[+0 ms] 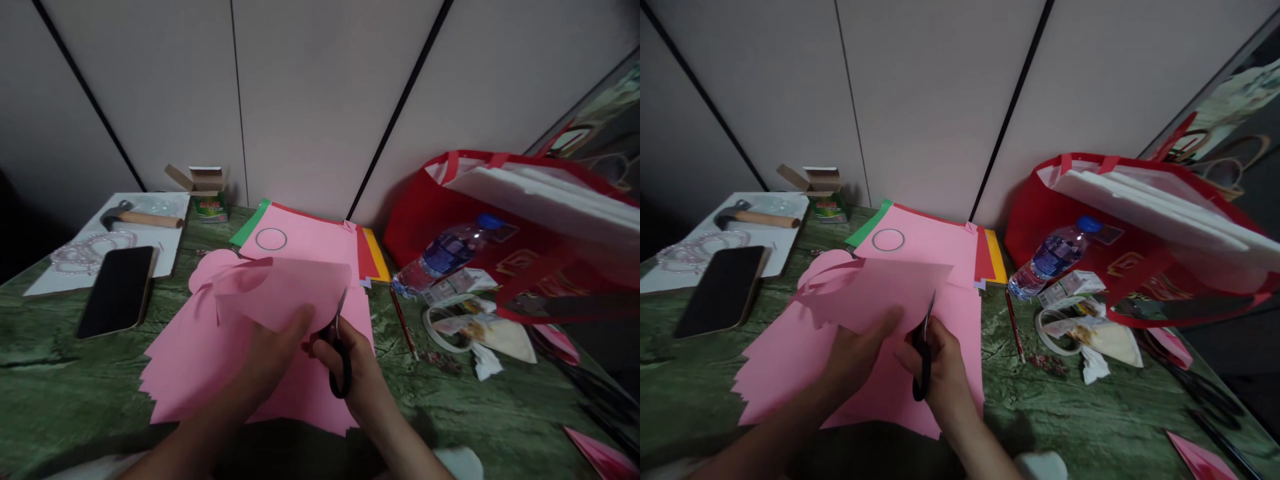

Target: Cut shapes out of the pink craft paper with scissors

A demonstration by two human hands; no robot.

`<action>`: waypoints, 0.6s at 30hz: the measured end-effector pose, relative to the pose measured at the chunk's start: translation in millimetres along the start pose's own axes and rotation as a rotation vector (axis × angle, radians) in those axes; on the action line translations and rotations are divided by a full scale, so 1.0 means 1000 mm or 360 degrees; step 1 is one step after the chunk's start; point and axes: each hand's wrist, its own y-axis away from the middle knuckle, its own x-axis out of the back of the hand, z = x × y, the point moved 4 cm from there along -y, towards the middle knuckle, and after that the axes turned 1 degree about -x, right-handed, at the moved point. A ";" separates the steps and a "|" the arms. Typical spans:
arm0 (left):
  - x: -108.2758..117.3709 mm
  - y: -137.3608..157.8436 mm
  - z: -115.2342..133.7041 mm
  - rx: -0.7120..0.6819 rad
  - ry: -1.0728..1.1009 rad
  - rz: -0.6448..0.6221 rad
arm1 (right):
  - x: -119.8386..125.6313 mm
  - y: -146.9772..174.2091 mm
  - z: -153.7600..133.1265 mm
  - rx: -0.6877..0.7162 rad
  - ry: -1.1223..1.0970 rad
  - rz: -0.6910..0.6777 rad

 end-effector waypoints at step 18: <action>0.002 -0.001 -0.003 0.0049 -0.0088 -0.0007 | 0.004 -0.001 -0.007 -0.0088 0.0013 -0.0011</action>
